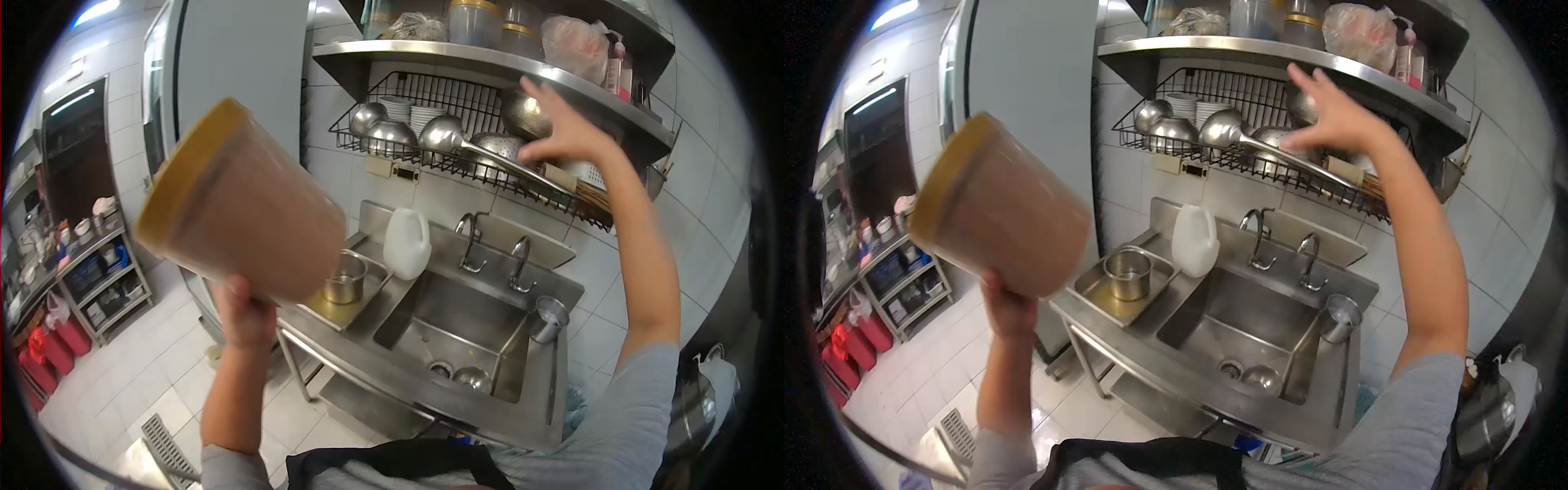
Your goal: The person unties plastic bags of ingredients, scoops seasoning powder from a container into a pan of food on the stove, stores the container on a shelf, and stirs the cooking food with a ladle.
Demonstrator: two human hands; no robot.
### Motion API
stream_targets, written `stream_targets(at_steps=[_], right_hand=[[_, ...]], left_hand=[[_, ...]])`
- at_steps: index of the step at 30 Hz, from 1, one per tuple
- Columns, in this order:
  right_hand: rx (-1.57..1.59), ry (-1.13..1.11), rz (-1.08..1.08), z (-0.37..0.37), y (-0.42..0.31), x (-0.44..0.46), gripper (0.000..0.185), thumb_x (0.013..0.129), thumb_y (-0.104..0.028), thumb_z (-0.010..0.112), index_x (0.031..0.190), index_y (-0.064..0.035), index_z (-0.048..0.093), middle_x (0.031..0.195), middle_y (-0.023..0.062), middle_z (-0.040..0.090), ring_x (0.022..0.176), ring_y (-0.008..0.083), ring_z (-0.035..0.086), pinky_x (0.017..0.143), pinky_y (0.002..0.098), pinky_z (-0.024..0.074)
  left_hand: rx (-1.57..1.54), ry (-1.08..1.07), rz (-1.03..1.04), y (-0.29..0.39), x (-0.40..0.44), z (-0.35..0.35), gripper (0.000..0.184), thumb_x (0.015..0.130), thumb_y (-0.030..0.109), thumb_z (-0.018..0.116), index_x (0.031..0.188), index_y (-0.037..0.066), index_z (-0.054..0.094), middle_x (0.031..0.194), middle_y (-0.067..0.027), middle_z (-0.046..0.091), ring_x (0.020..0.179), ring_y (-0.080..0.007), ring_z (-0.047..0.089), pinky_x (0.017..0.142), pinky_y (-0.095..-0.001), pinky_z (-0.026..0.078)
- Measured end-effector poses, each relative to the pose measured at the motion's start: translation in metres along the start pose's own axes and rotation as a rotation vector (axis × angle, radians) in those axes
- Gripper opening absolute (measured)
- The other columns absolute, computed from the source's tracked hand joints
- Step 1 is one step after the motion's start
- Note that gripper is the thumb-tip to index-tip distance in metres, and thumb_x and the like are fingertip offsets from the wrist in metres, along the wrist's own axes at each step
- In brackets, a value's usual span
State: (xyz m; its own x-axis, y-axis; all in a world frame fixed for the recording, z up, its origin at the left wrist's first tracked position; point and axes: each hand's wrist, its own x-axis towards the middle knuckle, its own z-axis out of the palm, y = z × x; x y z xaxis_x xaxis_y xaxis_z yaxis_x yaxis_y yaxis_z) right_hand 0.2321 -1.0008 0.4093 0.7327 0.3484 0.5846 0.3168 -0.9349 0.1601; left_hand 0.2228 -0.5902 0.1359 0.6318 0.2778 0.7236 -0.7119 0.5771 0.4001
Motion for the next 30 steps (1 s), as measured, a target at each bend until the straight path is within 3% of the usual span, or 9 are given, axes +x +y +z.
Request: stream_targets(at_steps=[6, 9, 12, 20, 25, 26, 28, 29, 30], right_hand=[[0.049, 0.350, -0.067, 0.029, 0.016, 0.165, 0.105, 0.063, -0.051, 0.075, 0.145, -0.0195, 0.017, 0.143, 0.0265, 0.023, 0.133, 0.0371, 0.027, 0.107, 0.0418, 0.0270], [-0.012, 0.630, -0.061, 0.069, 0.005, 0.249, 0.087, 0.074, -0.040, 0.072, 0.138, 0.0005, 0.029, 0.128, 0.0282, 0.046, 0.119, 0.0353, 0.047, 0.098, 0.0377, 0.0396], [0.017, 0.587, 0.135, 0.093, 0.001, 0.321, 0.113, 0.065, -0.049, 0.076, 0.145, -0.0101, 0.007, 0.137, 0.0307, 0.033, 0.129, 0.0351, 0.034, 0.104, 0.0385, 0.0311], [-0.327, 0.460, 0.422, 0.118, 0.031, 0.434, 0.072, 0.060, -0.054, 0.075, 0.123, -0.0283, 0.054, 0.126, 0.0133, 0.052, 0.119, 0.0300, 0.044, 0.099, 0.0445, 0.0363], [-0.498, 1.075, 0.405, 0.073, 0.041, 0.457, 0.051, 0.070, -0.043, 0.070, 0.109, -0.0119, 0.062, 0.105, 0.0177, 0.063, 0.098, 0.0307, 0.059, 0.085, 0.0355, 0.0463], [-0.136, 1.076, 0.417, 0.060, -0.021, 0.430, 0.061, 0.068, -0.030, 0.077, 0.120, -0.0079, 0.054, 0.117, 0.0229, 0.056, 0.108, 0.0331, 0.054, 0.090, 0.0374, 0.0439], [0.083, 1.243, 0.251, 0.018, -0.014, 0.432, 0.040, 0.067, -0.017, 0.076, 0.102, -0.0058, 0.060, 0.091, 0.0099, 0.066, 0.085, 0.0229, 0.060, 0.078, 0.0350, 0.0481], [-0.350, 1.116, 0.653, -0.025, 0.016, 0.434, 0.046, 0.067, -0.016, 0.076, 0.106, -0.0036, 0.058, 0.094, 0.0123, 0.064, 0.086, 0.0223, 0.060, 0.076, 0.0351, 0.0486], [0.263, 1.180, 0.066, -0.024, -0.013, 0.414, 0.053, 0.066, -0.016, 0.077, 0.111, -0.0002, 0.054, 0.099, 0.0159, 0.063, 0.088, 0.0228, 0.060, 0.076, 0.0347, 0.0488]], left_hand=[[0.099, 0.013, 0.078, -0.011, 0.112, -0.049, 0.076, 0.078, 0.045, 0.066, 0.134, 0.007, 0.033, 0.132, -0.0084, 0.043, 0.122, -0.0250, 0.040, 0.103, -0.0422, 0.032], [0.138, 0.059, 0.098, -0.018, 0.159, -0.086, 0.080, 0.077, 0.047, 0.067, 0.134, 0.002, 0.031, 0.130, -0.0105, 0.042, 0.122, -0.0241, 0.039, 0.102, -0.0398, 0.031], [0.189, -0.010, 0.095, -0.027, 0.209, -0.140, 0.079, 0.078, 0.047, 0.066, 0.132, 0.000, 0.032, 0.128, -0.0113, 0.043, 0.120, -0.0246, 0.041, 0.101, -0.0396, 0.031], [0.216, -0.187, 0.121, -0.056, 0.320, -0.235, 0.077, 0.080, 0.042, 0.065, 0.133, -0.001, 0.030, 0.131, -0.0113, 0.040, 0.122, -0.0240, 0.039, 0.103, -0.0387, 0.029], [0.126, -0.068, 0.143, -0.079, 0.386, -0.200, 0.073, 0.082, 0.035, 0.063, 0.135, 0.002, 0.025, 0.130, -0.0108, 0.039, 0.122, -0.0228, 0.038, 0.103, -0.0372, 0.028], [0.115, -0.073, 0.151, -0.084, 0.404, -0.187, 0.071, 0.083, 0.032, 0.062, 0.135, 0.003, 0.025, 0.130, -0.0110, 0.039, 0.122, -0.0227, 0.038, 0.102, -0.0375, 0.029], [0.219, -0.190, 0.216, -0.084, 0.435, -0.134, 0.066, 0.083, 0.026, 0.062, 0.134, 0.004, 0.026, 0.129, -0.0116, 0.040, 0.119, -0.0215, 0.040, 0.099, -0.0361, 0.033], [0.148, -0.199, 0.314, -0.087, 0.448, -0.098, 0.059, 0.081, 0.024, 0.064, 0.128, 0.002, 0.035, 0.121, -0.0115, 0.048, 0.111, -0.0206, 0.048, 0.094, -0.0342, 0.039], [0.202, -0.322, 0.405, -0.091, 0.466, -0.073, 0.056, 0.079, 0.026, 0.068, 0.121, -0.001, 0.043, 0.111, -0.0107, 0.054, 0.102, -0.0204, 0.054, 0.091, -0.0331, 0.041]])
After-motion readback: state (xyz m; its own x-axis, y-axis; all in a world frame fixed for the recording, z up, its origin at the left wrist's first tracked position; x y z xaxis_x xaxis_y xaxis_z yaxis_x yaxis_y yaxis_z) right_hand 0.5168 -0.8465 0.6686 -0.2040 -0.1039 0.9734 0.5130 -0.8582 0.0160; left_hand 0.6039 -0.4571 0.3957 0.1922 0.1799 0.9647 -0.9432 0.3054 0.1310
